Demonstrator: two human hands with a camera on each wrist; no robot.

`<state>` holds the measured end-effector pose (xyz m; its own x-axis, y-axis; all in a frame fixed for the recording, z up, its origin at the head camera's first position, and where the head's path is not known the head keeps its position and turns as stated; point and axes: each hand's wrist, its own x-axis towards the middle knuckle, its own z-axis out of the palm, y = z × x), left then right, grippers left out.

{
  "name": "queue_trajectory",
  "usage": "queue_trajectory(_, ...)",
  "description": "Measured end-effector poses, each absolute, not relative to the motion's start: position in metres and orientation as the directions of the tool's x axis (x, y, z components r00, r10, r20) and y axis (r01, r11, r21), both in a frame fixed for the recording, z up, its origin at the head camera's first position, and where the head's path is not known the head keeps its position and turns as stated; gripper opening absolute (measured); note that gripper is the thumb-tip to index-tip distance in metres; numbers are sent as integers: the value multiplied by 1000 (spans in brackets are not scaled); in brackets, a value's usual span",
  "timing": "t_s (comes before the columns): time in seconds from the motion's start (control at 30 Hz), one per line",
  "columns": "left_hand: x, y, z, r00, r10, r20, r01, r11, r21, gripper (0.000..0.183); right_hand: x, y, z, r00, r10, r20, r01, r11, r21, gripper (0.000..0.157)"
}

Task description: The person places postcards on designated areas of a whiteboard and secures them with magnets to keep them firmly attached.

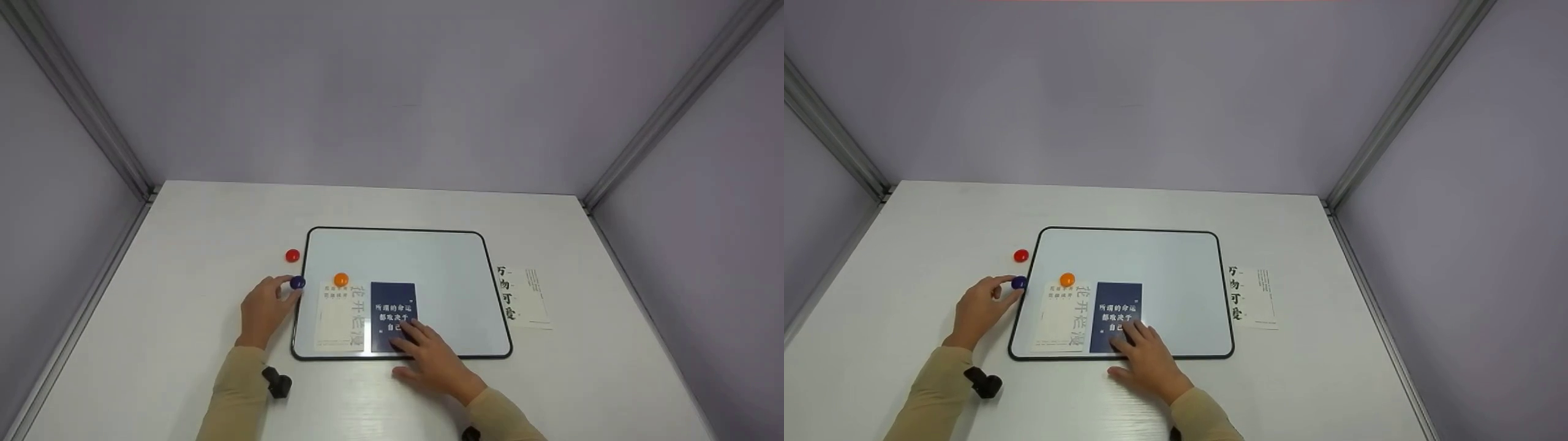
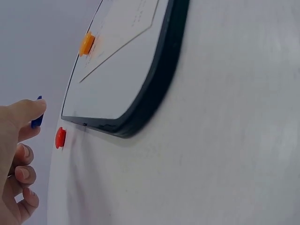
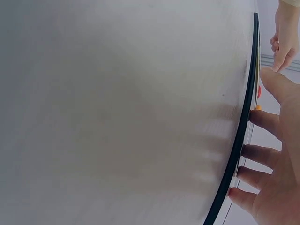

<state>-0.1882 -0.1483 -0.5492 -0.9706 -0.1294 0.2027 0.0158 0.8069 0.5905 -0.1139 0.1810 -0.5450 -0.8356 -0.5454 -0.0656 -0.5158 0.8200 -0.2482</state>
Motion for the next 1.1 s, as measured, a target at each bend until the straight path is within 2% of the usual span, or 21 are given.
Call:
queue_trajectory(0.67,-182,-137,-540,-972,-99,213,41,821,570,37,-116,181,-545,-842,-527,-113,-481,829,-285,57)
queue_trajectory(0.93,-179,-131,-535,-981,-86,177,31,821,571,40,-114,182,-544,-830,-554,-55,-519,806,-283,57)
queue_trajectory(1.1,-178,-127,-533,-976,-80,201,47,829,557,41,-114,182,-545,-827,-559,-51,-525,803,-283,58)
